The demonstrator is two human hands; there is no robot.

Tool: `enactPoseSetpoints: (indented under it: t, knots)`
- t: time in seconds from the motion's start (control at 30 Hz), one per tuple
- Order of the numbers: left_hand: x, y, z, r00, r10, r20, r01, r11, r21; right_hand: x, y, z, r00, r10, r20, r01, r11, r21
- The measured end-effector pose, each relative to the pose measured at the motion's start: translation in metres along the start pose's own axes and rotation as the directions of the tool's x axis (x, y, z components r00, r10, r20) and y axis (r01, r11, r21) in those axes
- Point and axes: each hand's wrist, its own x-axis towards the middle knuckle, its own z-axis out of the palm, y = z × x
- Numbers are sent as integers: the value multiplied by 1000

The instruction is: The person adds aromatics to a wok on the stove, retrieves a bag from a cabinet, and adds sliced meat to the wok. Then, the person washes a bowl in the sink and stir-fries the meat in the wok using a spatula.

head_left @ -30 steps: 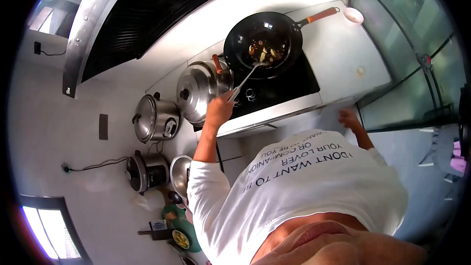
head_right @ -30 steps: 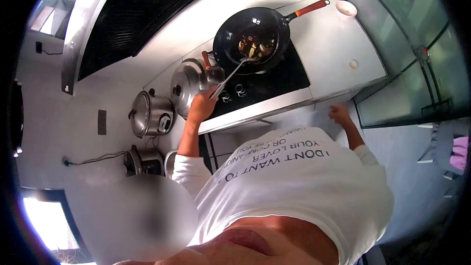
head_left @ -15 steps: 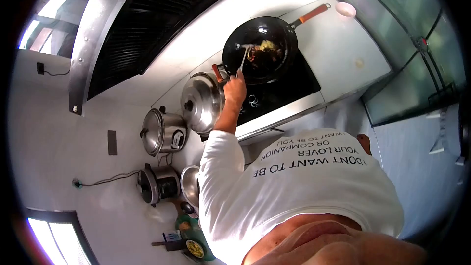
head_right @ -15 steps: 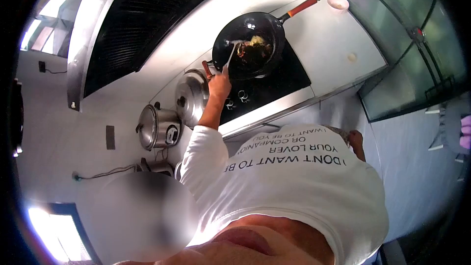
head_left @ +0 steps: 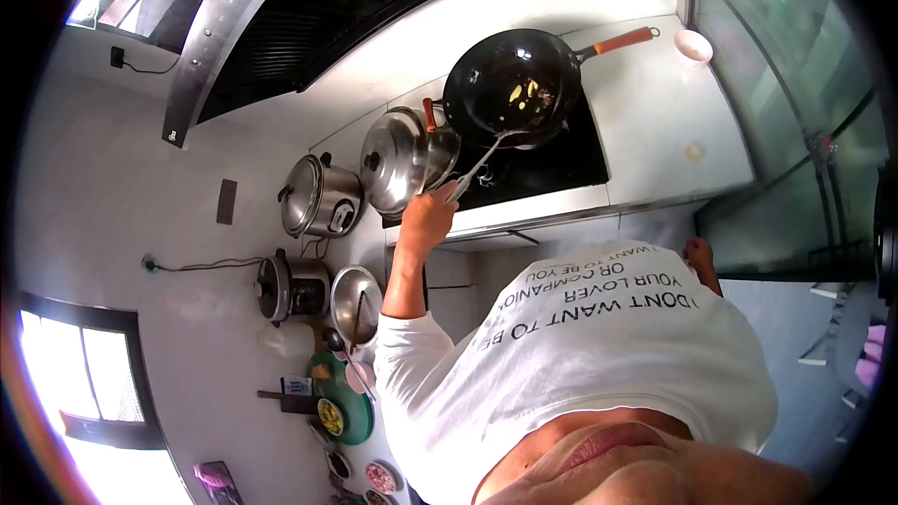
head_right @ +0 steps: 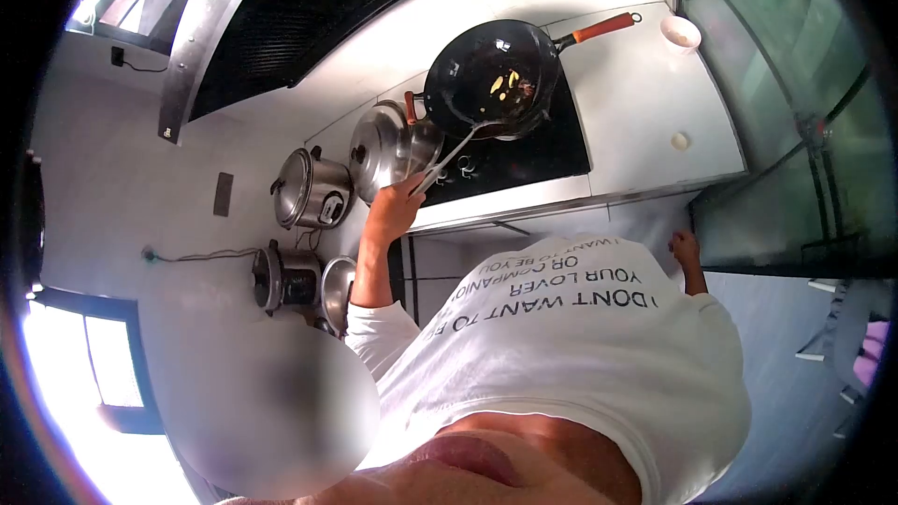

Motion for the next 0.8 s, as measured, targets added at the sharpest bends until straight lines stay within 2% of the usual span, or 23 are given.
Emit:
enactPoseSetpoints:
  t: [0.1, 0.13, 0.17, 0.23, 0.3, 0.33, 0.37, 0.4, 0.43, 0.47, 0.5, 0.57, 0.6, 0.63, 0.73, 0.77, 0.8]
  knots:
    - [13, 19, 21, 988, -132, 78, 120, 983, 140, 7, -11, -5, 999, 18, 42, -20, 998, 55]
    - [25, 19, 34, 985, -152, 83, 137, 977, 161, 4, -18, -5, 997, -31, 66, 29, 999, 37]
    - [40, -4, 65, 994, -112, 4, 111, 989, 102, -1, -25, -6, 993, -80, 89, 78, 997, 21]
    - [65, -13, 95, 989, -65, -129, 80, 989, 121, -2, -29, -7, 981, -142, 135, 148, 988, -34]
    - [93, -33, 121, 964, -57, -258, 42, 997, -63, -6, -20, -5, 968, -168, 189, 192, 974, -117]
    - [103, -45, 132, 945, -59, -323, 9, 988, -153, -2, 8, 2, 965, -221, 139, 238, 965, -115]
    - [112, -61, 142, 935, -261, -240, 140, 894, -426, 10, 54, 12, 958, -275, 81, 283, 952, -113]
    - [121, -70, 145, 901, -421, -103, 257, 711, -655, 19, 87, 12, 945, -326, 17, 326, 939, -113]
    - [117, -54, 123, 885, -463, 46, 285, 460, -841, 17, 108, 4, 946, -325, 5, 320, 925, -203]
    - [118, -47, 112, 857, -508, 84, 284, 329, -901, 10, 127, -2, 948, -319, -9, 303, 908, -291]
    - [123, -53, 108, 847, -525, 85, 288, 319, -903, 3, 136, -4, 950, -310, -27, 278, 885, -374]
    - [143, -71, 107, 831, -550, 86, 299, 311, -902, -42, 103, -17, 994, -21, -104, -5, 969, -248]
    - [154, -79, 109, 822, -564, 85, 306, 309, -901, -68, 78, -26, 984, 126, -125, -147, 973, -176]
    - [163, -86, 108, 826, -539, 163, 321, 213, -923, -82, 61, -32, 940, 337, -46, -336, 941, 32]
    - [181, -74, 111, 894, -414, 169, 315, 313, -896, -85, 80, -20, 903, 418, -101, -388, 893, 226]
    - [184, -64, 110, 902, -376, 212, 361, 388, -848, -84, 89, -17, 899, 420, -122, -382, 890, 248]
    - [187, -65, 118, 922, -325, 210, 340, 426, -838, -83, 92, -11, 907, 395, -144, -354, 903, 243]
